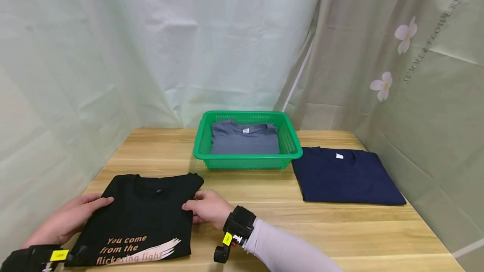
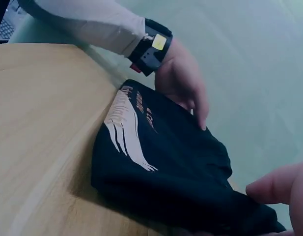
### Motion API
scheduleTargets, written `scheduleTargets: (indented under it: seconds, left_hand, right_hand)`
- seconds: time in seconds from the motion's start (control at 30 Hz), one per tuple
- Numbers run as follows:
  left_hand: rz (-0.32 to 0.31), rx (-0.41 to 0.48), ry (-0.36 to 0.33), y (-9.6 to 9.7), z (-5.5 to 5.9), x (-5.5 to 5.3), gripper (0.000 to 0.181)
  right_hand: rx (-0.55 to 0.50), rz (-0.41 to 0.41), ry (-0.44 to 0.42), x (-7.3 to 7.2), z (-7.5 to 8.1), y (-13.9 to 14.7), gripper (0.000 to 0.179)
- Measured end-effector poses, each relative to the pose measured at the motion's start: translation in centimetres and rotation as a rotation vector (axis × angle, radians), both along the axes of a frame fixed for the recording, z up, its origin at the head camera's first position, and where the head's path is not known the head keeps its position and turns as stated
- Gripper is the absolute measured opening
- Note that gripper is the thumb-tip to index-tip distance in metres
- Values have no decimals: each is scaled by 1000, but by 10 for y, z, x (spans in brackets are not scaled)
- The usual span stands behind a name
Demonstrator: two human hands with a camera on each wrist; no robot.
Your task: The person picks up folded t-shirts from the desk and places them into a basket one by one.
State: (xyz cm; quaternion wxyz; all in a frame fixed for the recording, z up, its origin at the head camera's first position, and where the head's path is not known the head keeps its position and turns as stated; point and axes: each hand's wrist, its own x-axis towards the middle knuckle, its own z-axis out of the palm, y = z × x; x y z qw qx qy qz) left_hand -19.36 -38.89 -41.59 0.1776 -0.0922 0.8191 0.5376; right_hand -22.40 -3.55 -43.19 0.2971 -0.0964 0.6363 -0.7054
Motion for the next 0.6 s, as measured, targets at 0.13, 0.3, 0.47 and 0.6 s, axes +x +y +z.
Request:
scheduleTargets:
  seconds: [0.13, 0.3, 0.47, 0.6]
  left_hand:
    - [1, 17, 13, -2, -2, 0, 67]
    - [10, 34, 29, -5, -6, 2, 64]
    - [100, 123, 53, -8, -6, 5, 57]
    - [154, 228, 62, -13, 4, 9, 49]
  right_hand:
    - [-49, 48, -20, 0, -7, 1, 35]
    - [-69, 10, 27, 0, -17, 3, 38]
    - [-79, -18, 81, 1, -16, 2, 44]
    - [-112, -8, 88, 2, -8, 3, 46]
